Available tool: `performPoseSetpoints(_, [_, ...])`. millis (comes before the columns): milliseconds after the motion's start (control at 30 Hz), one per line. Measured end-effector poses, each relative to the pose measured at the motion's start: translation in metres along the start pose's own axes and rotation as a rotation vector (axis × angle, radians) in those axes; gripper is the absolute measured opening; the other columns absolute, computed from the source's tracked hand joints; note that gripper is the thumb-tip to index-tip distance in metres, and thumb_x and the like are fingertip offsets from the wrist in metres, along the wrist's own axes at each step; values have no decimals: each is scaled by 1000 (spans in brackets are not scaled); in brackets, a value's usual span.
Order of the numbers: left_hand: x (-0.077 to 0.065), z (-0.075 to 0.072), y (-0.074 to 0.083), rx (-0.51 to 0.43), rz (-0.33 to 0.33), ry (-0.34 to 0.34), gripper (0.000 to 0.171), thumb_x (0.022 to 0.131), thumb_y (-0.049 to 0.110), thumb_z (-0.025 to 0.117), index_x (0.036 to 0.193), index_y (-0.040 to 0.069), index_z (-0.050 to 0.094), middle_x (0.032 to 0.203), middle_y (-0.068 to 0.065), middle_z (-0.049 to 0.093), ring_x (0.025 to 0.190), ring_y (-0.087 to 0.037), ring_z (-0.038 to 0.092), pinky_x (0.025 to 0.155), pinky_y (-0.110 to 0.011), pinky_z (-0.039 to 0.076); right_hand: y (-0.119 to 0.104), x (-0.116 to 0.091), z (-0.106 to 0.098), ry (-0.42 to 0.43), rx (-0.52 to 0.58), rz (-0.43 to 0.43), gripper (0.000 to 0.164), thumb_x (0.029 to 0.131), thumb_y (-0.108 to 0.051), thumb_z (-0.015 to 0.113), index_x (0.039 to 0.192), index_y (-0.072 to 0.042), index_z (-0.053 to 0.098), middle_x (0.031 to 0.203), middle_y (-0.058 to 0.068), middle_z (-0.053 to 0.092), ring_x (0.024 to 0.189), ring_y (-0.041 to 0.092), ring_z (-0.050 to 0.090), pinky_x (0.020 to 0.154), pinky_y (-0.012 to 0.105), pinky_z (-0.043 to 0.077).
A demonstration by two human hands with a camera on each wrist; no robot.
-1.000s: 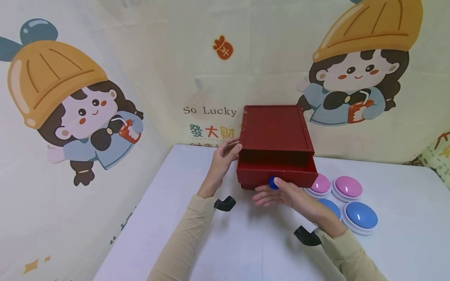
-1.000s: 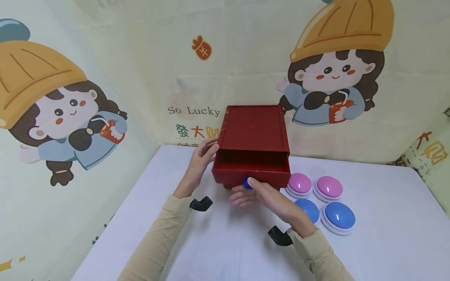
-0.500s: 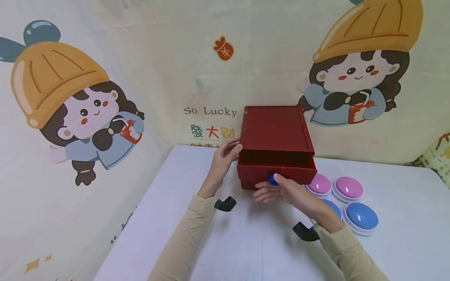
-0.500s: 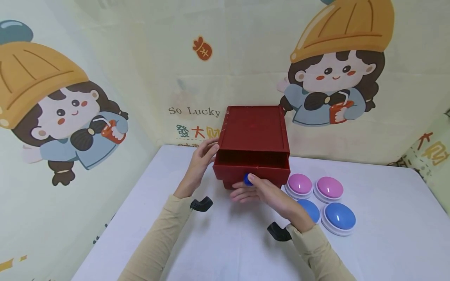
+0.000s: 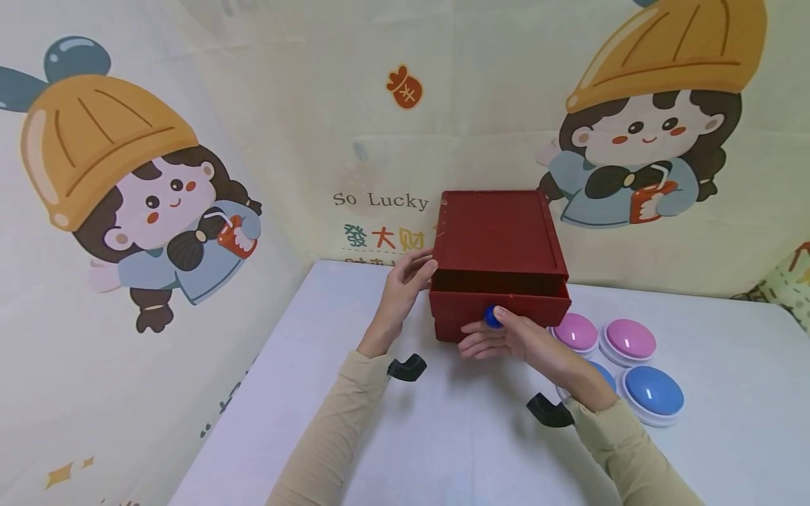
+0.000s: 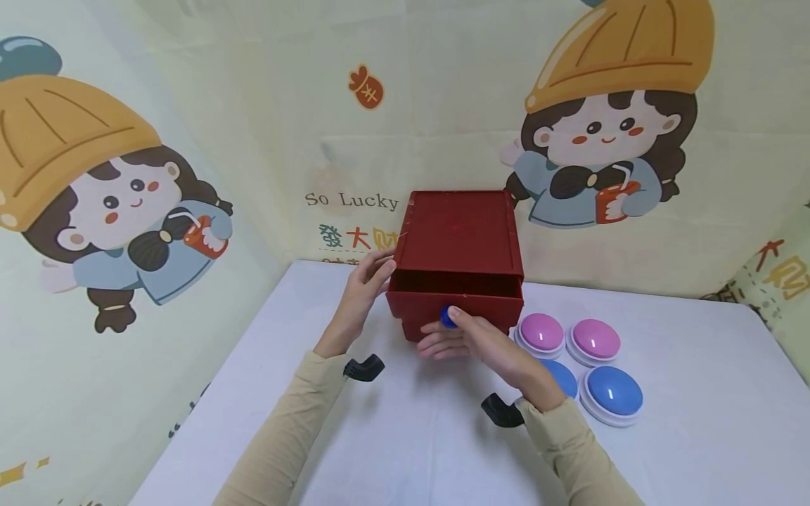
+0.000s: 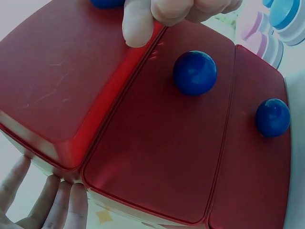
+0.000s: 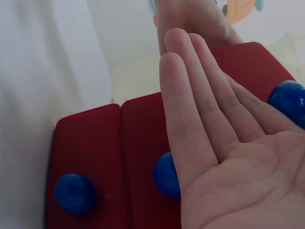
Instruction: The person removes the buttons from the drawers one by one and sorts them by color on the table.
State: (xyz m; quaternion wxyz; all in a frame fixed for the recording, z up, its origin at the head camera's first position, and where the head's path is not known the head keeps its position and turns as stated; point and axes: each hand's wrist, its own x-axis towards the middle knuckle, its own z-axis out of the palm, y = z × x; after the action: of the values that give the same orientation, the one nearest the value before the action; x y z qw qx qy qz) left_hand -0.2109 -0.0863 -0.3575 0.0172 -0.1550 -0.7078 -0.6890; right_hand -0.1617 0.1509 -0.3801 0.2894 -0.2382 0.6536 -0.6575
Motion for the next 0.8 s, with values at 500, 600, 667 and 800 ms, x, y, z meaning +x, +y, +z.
performPoseSetpoints(500, [-1,2,4,-4,6,6,42,91,28,58,128,12,50,121,-4,55,110,-17,54,90,-35,46,-2,5,-7,-12,21,-8,59,101,-41,20,131,4,43,121,20,57,110,35,55,94,37,44])
performPoseSetpoints(600, [-1,2,5,-4,3,7,42,91,28,58,128,12,50,122,-4,55,110,-17,54,90,-35,46,-2,6,-8,-8,25,-7,59,101,-41,20,131,5,43,121,20,57,110,35,55,95,39,44])
performPoseSetpoints(667, [-1,2,5,-9,-1,10,42,91,28,58,128,11,50,122,-4,55,110,-17,54,90,-36,46,-2,7,-8,-4,23,-4,60,101,-41,20,131,5,42,121,20,57,110,34,55,95,39,43])
performPoseSetpoints(800, [-1,1,5,-12,-7,6,43,91,29,58,129,11,49,122,-4,55,111,-17,54,90,-35,46,-3,8,-9,9,12,2,60,100,-42,21,131,4,43,121,18,58,110,33,56,96,40,42])
